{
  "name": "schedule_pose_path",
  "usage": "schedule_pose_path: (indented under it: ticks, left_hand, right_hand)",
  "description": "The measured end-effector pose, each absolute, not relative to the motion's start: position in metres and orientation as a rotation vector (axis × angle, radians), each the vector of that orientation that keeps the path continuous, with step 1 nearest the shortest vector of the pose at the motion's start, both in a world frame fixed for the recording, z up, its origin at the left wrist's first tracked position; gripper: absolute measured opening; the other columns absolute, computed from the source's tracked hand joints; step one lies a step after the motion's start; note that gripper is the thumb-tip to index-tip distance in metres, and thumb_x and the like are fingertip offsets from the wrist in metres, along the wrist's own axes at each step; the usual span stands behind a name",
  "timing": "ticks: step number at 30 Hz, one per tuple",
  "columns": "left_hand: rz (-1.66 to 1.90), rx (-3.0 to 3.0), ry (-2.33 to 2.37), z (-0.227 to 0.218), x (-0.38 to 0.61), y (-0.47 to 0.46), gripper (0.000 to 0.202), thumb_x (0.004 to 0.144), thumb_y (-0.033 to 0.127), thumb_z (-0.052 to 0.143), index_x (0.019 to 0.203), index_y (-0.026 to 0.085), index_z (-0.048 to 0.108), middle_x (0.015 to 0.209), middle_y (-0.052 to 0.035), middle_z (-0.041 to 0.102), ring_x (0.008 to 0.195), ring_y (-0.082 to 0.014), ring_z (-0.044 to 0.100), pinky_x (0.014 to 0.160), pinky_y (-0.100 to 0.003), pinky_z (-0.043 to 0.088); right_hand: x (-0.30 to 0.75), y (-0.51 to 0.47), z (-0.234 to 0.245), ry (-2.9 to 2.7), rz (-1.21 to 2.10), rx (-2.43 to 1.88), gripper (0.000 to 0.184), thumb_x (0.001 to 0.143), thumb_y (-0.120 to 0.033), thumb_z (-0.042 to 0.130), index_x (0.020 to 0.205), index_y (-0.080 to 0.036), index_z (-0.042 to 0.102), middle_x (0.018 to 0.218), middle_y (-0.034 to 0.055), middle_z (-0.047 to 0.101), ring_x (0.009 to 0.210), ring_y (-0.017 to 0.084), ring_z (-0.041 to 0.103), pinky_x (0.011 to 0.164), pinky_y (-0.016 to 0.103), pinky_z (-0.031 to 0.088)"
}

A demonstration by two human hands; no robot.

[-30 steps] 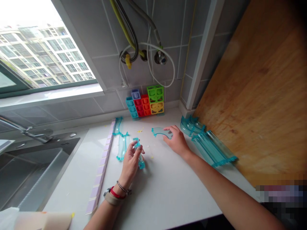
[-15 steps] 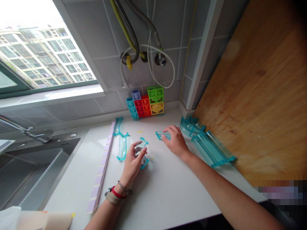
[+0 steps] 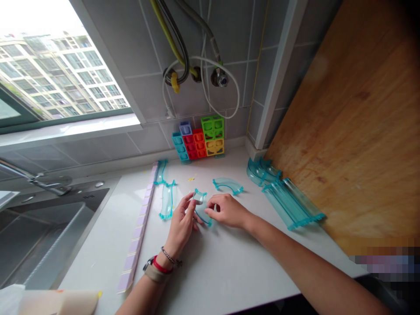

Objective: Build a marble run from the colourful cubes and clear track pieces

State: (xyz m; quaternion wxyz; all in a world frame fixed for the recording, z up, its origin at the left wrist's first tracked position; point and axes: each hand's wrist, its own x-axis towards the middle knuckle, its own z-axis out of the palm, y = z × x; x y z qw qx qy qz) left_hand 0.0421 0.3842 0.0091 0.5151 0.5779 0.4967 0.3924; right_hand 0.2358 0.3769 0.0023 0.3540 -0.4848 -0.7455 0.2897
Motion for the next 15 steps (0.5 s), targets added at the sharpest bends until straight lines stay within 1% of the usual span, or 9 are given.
schedule_pose_path:
  ticks: [2,6,8,10,12,13,15]
  left_hand:
    - [0.957,1.420,1.250,0.009,0.041,0.385,0.062,0.096,0.062,0.055,0.139,0.017,0.056,0.075,-0.0009,0.066,0.043,-0.0103,0.052,0.039,-0.021,0.043]
    - [0.989,1.450,1.310,0.010,0.037,0.385,0.058,0.093,0.060,0.061,0.133,0.018,0.061,0.066,0.0016,0.063,0.043,-0.0113,0.050,0.042,-0.021,0.043]
    - [1.009,1.448,1.289,0.010,0.036,0.385,0.051,0.094,0.058,0.061,0.127,0.019,0.064,0.060,0.0037,0.058,0.044,-0.0116,0.050,0.044,-0.021,0.042]
    - [1.062,1.462,1.267,0.010,0.036,0.385,0.042,0.095,0.055,0.061,0.119,0.020,0.067,0.057,0.0053,0.053,0.045,-0.0109,0.048,0.045,-0.019,0.040]
    - [1.117,1.479,1.247,0.009,0.036,0.385,0.035,0.097,0.051,0.060,0.111,0.020,0.068,0.055,0.0060,0.050,0.047,-0.0103,0.046,0.046,-0.019,0.037]
    - [1.135,1.482,1.239,0.010,0.036,0.385,0.033,0.097,0.050,0.060,0.107,0.020,0.068,0.056,0.0056,0.050,0.048,-0.0100,0.045,0.047,-0.019,0.036]
    - [1.150,1.482,1.223,0.010,0.037,0.384,0.030,0.098,0.048,0.060,0.102,0.019,0.068,0.066,0.0024,0.058,0.050,-0.0090,0.045,0.047,-0.019,0.036]
  right_hand:
    - [0.237,0.379,-0.002,-1.910,0.660,-1.344,0.012,0.087,-0.021,0.072,0.075,-0.018,0.072,0.080,0.0024,0.071,0.074,0.015,0.063,0.073,0.026,0.045]
    - [0.236,0.382,-0.008,-1.864,0.618,-1.434,0.012,0.087,-0.021,0.074,0.075,-0.019,0.074,0.081,0.0030,0.072,0.076,0.017,0.064,0.075,0.028,0.047]
    - [0.235,0.382,-0.008,-1.822,0.629,-1.434,0.009,0.087,-0.026,0.076,0.081,-0.019,0.076,0.084,0.0032,0.072,0.076,0.017,0.065,0.076,0.028,0.049]
    - [0.238,0.383,-0.004,-1.775,0.599,-1.451,0.015,0.090,-0.035,0.075,0.088,-0.020,0.077,0.090,0.0037,0.073,0.077,0.017,0.065,0.077,0.029,0.050]
    - [0.245,0.384,0.002,-1.739,0.489,-1.512,0.019,0.093,-0.039,0.070,0.095,-0.022,0.077,0.096,0.0046,0.072,0.082,0.018,0.066,0.080,0.030,0.052]
    - [0.251,0.385,0.005,-1.724,0.406,-1.555,0.018,0.094,-0.037,0.067,0.097,-0.022,0.077,0.099,0.0054,0.072,0.087,0.020,0.066,0.083,0.031,0.052]
    - [0.265,0.387,0.011,-1.681,0.213,-1.657,0.017,0.095,-0.028,0.063,0.103,-0.021,0.076,0.104,0.0084,0.070,0.099,0.024,0.065,0.092,0.035,0.052]
